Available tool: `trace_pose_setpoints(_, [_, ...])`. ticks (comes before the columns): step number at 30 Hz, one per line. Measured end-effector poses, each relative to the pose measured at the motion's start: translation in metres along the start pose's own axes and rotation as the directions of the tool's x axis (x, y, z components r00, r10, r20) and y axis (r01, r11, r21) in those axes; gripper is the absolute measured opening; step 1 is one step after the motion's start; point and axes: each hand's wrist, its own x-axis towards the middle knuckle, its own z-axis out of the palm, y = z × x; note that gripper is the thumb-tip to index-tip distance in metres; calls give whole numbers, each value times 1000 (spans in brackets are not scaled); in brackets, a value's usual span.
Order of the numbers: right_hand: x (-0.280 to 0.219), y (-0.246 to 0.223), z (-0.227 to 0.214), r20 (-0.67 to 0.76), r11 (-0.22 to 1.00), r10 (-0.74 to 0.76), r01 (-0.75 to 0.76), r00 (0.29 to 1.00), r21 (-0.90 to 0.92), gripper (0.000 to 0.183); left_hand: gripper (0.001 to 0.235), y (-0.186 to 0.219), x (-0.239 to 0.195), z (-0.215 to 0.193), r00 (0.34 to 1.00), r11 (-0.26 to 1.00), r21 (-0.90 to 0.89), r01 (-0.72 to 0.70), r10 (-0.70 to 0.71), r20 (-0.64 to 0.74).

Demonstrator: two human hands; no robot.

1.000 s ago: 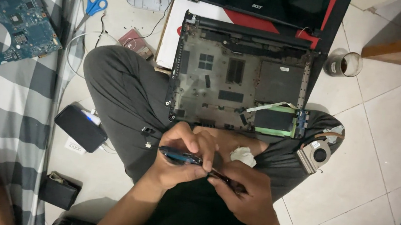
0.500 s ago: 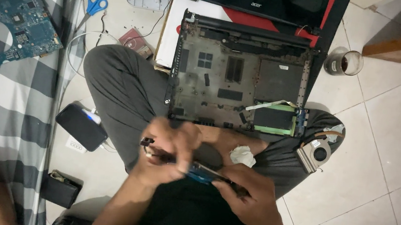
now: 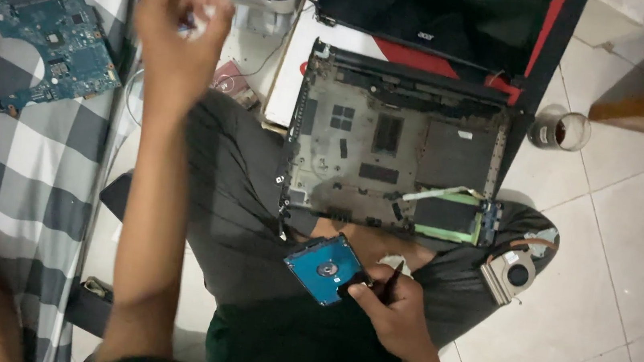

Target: The person sits on the floor and uses a screwdriver to remove screws from a hard drive. They then use a white cloth to wipe the top and bottom surfaces of the hard drive.

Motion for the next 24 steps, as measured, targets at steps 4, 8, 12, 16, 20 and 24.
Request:
trace_pose_setpoints(4, [9, -2, -3, -5, 1000, 22, -22, 1000, 12, 21, 13, -111, 58, 0, 972, 893, 391, -221, 166, 168])
trace_pose_setpoints(8, [19, 15, -10, -47, 997, 49, -46, 998, 62, 16, 15, -205, 77, -12, 947, 759, 603, -246, 56, 316])
trace_pose_setpoints(12, [29, 14, -11, -71, 998, 13, -9, 997, 56, 17, 12, -200, 73, -1, 945, 783, 570, -248, 67, 319])
trace_pose_setpoints(16, [36, 16, -13, -4, 996, -31, 31, 1000, 78, 17, 12, -200, 68, -2, 945, 798, 546, -255, 86, 316])
trace_pose_setpoints(20, [38, 17, -14, -27, 998, -51, 52, 998, 18, 17, 13, -198, 68, -4, 944, 809, 520, -273, 122, 305])
trace_pose_setpoints(24, [35, 17, -18, -47, 994, -10, 15, 999, 110, 11, 16, -186, 68, -7, 942, 818, 494, -295, 163, 293])
